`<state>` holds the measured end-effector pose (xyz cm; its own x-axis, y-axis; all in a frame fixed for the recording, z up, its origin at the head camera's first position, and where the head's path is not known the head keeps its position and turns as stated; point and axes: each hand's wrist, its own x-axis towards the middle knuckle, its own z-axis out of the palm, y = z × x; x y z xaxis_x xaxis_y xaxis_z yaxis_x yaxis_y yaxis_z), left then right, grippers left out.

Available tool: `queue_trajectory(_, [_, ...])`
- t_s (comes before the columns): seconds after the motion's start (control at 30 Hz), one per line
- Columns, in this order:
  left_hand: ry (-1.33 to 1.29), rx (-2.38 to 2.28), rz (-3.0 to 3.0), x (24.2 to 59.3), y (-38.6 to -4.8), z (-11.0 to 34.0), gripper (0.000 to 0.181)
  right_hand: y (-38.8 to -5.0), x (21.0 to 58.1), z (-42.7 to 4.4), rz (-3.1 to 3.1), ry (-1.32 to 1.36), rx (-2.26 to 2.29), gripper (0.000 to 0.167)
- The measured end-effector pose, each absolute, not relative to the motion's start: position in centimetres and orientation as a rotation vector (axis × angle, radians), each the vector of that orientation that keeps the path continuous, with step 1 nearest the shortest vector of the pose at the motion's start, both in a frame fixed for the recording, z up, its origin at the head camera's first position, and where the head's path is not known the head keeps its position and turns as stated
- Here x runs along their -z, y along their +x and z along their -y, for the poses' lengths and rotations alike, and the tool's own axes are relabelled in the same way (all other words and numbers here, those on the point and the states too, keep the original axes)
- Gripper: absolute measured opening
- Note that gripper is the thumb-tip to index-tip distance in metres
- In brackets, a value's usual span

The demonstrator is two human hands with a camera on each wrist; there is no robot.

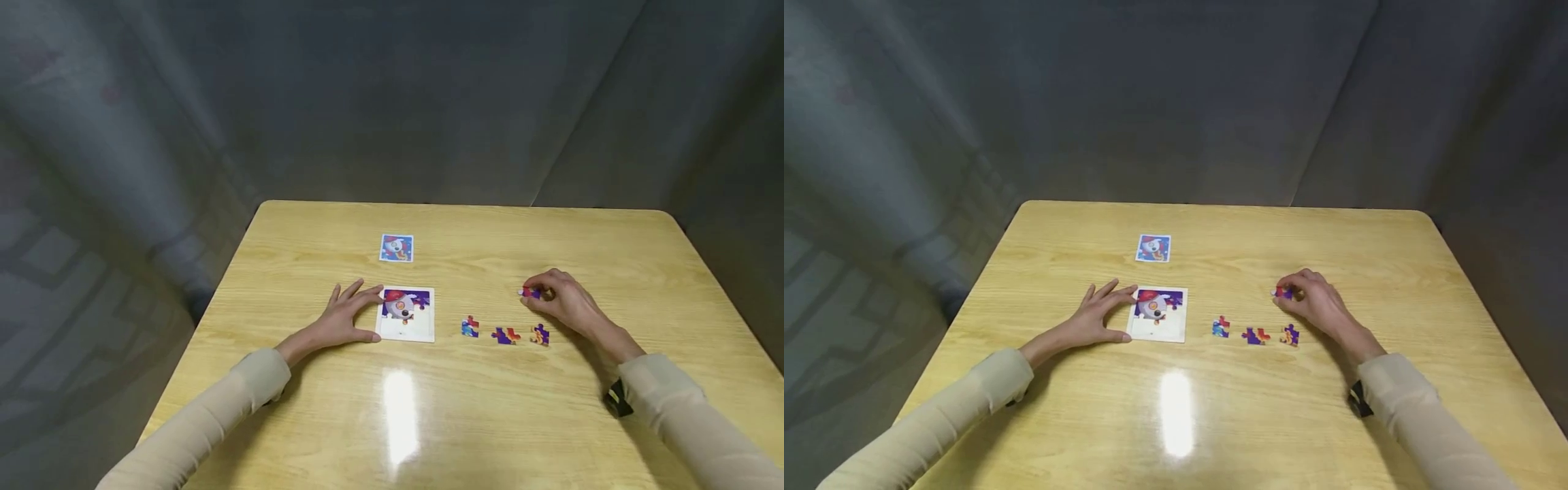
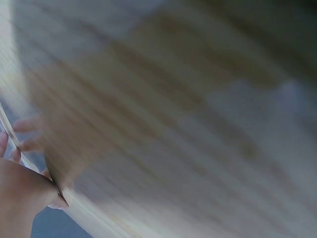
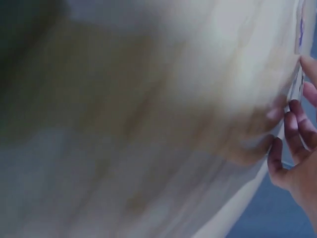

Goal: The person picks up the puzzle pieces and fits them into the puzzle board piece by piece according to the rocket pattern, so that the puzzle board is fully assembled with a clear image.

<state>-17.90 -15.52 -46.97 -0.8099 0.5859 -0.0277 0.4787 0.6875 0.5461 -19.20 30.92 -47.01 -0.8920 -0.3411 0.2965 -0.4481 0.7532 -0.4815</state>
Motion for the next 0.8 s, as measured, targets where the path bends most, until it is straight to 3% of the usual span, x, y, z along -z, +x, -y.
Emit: queue_trajectory(0.8, [0.856, -0.763, -2.717, 47.4, -18.0, 16.0, 0.072, -19.2, 45.5, -25.1, 2.568, 0.749, -0.741, 0.027])
